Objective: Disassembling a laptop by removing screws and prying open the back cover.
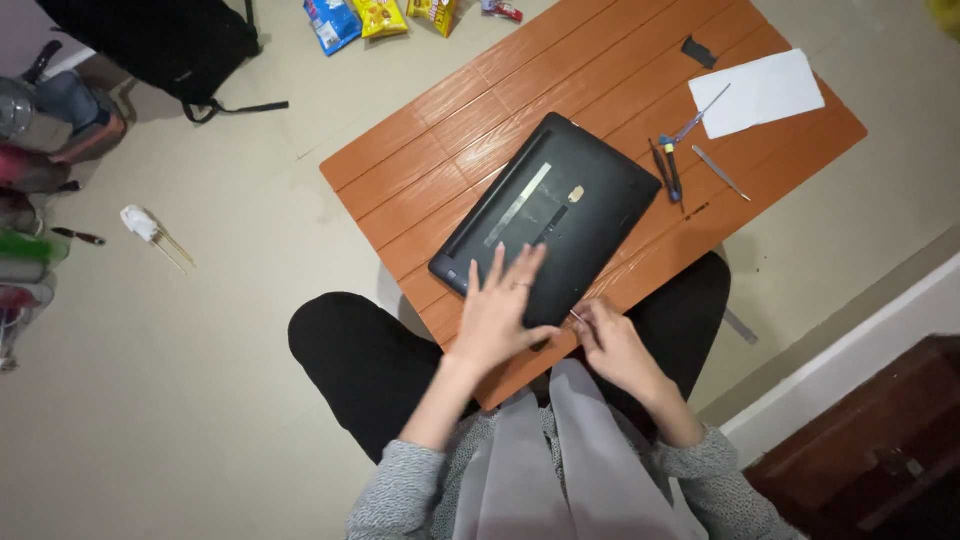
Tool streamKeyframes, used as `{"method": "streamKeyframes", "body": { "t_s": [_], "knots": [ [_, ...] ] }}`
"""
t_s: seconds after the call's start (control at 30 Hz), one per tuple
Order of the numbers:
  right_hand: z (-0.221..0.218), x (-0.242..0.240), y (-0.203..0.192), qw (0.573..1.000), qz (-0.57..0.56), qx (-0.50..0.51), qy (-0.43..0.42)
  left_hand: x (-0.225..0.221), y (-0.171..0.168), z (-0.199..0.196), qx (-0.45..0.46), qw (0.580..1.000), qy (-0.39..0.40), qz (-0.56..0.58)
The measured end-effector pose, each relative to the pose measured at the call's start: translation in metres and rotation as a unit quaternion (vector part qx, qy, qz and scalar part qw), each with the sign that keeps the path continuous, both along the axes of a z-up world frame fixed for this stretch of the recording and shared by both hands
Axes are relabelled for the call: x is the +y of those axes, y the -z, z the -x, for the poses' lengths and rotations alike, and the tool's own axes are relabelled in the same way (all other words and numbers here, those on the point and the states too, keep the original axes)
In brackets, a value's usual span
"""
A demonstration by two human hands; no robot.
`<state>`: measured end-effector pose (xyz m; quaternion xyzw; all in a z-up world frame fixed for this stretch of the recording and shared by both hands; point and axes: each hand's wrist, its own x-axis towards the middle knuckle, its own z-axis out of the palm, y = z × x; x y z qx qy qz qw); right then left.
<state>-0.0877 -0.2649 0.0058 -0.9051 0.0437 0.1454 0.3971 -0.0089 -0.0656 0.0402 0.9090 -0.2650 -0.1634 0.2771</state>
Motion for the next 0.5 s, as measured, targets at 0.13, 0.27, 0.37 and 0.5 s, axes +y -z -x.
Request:
{"method": "streamKeyframes", "body": {
  "t_s": [0.13,0.27,0.37,0.5],
  "knots": [
    [-0.001,-0.001,-0.025,0.999,-0.010,-0.037,-0.005,0.029,-0.003,0.004,0.008,0.998,-0.053,0.017],
    [-0.002,0.003,-0.030,0.998,0.038,-0.042,0.018,0.034,0.015,0.019,0.050,0.990,-0.103,0.080],
    [0.003,0.007,-0.020,0.999,0.023,-0.013,0.040,0.029,0.021,0.022,0.054,0.988,-0.113,0.096],
    [0.009,0.010,-0.003,0.995,-0.013,0.046,0.086,0.028,0.021,0.022,0.052,0.989,-0.103,0.094]
  ]
}}
